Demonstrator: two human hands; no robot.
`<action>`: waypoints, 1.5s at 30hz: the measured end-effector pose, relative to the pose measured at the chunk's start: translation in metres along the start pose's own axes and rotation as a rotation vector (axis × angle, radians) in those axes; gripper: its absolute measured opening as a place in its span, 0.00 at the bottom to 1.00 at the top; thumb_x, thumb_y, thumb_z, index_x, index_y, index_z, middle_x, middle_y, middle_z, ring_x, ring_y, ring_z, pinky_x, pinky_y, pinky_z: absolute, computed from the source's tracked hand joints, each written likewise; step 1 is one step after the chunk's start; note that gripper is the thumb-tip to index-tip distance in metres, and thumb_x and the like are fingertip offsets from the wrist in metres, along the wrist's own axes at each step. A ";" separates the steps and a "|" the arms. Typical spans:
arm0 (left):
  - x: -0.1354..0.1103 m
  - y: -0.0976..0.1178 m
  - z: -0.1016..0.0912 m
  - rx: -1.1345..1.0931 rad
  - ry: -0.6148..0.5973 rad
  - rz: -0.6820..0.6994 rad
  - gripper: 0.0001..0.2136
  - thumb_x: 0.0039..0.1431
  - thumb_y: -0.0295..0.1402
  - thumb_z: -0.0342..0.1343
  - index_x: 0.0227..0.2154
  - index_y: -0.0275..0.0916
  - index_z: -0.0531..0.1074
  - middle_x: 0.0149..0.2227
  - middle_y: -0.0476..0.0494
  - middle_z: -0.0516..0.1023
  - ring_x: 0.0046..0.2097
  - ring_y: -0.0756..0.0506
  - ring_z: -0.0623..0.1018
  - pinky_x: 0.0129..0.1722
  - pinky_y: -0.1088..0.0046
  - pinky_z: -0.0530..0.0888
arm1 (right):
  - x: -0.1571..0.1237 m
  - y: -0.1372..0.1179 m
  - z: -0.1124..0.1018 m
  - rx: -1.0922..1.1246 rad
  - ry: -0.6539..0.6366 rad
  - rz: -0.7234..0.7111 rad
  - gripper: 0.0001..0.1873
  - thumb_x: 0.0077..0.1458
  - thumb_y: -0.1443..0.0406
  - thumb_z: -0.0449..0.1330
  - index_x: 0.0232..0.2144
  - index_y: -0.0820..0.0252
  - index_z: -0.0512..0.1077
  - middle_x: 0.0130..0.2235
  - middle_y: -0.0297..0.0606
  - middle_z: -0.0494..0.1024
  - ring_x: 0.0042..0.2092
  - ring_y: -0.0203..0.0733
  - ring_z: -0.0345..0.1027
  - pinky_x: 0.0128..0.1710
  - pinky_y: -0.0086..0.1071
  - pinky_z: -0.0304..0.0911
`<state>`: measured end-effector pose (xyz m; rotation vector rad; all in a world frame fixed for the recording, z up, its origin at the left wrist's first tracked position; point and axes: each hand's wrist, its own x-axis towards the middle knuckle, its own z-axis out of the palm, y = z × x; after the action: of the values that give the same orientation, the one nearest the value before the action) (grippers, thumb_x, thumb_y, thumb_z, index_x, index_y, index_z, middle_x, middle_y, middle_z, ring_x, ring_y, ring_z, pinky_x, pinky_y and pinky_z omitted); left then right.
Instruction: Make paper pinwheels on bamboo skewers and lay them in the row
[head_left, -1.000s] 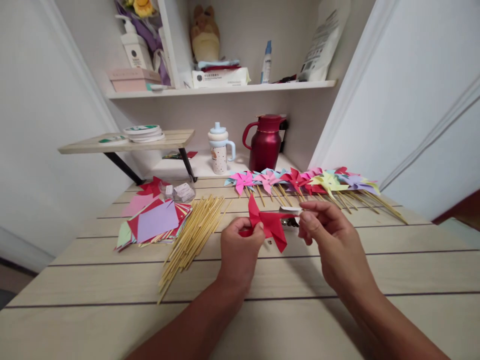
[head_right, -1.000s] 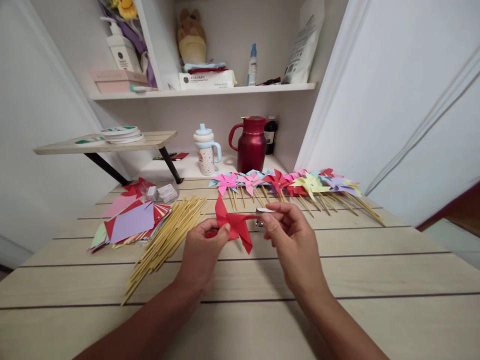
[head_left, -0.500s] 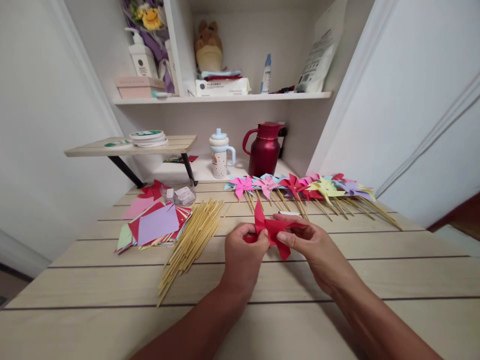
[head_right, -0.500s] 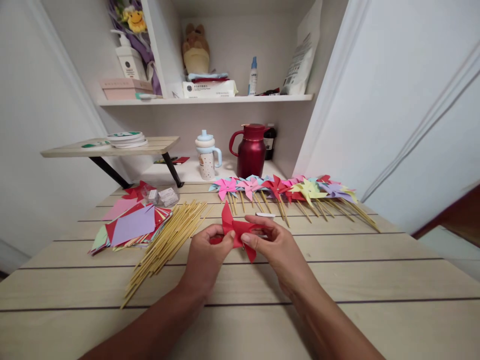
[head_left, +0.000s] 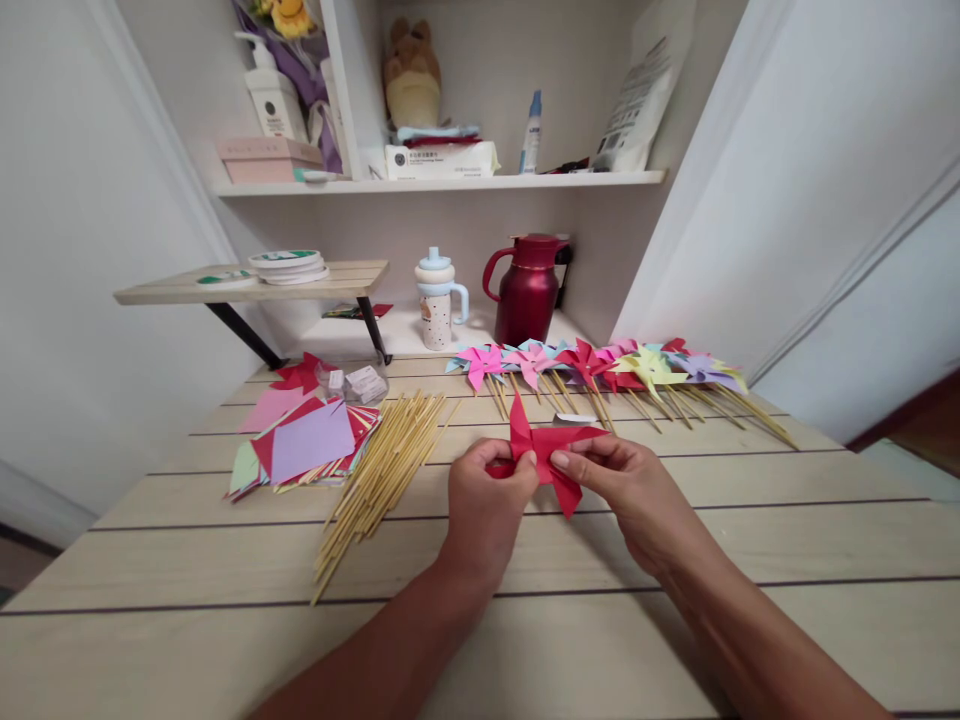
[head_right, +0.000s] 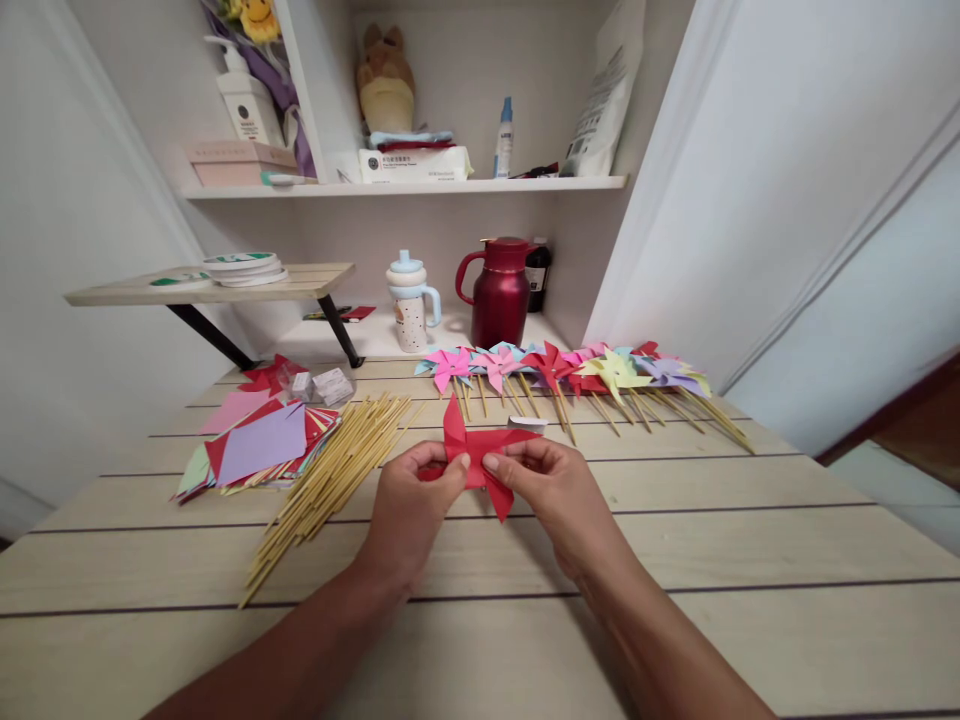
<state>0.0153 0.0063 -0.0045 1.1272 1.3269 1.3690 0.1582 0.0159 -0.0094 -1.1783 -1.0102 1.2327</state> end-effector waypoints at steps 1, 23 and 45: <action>0.000 -0.001 0.000 0.000 -0.001 0.006 0.05 0.49 0.33 0.59 0.24 0.37 0.75 0.26 0.46 0.78 0.29 0.48 0.74 0.30 0.74 0.69 | 0.000 0.000 0.000 -0.011 0.001 -0.006 0.18 0.33 0.56 0.77 0.22 0.60 0.77 0.24 0.34 0.78 0.27 0.35 0.66 0.29 0.30 0.60; -0.001 -0.001 -0.004 -0.241 -0.207 -0.109 0.15 0.53 0.43 0.63 0.36 0.36 0.79 0.38 0.40 0.82 0.40 0.42 0.79 0.43 0.67 0.73 | 0.000 0.001 -0.004 -0.113 0.029 -0.096 0.16 0.43 0.55 0.73 0.23 0.60 0.75 0.22 0.32 0.75 0.25 0.35 0.63 0.26 0.31 0.55; 0.008 0.002 -0.014 -0.130 -0.178 -0.138 0.12 0.46 0.37 0.68 0.32 0.35 0.79 0.34 0.39 0.82 0.34 0.47 0.78 0.37 0.71 0.73 | 0.000 -0.005 -0.002 0.026 -0.016 -0.005 0.18 0.33 0.58 0.77 0.17 0.59 0.72 0.20 0.32 0.74 0.23 0.34 0.64 0.24 0.29 0.60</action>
<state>0.0001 0.0113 -0.0021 1.0252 1.1497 1.2074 0.1614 0.0161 -0.0051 -1.1466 -1.0050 1.2494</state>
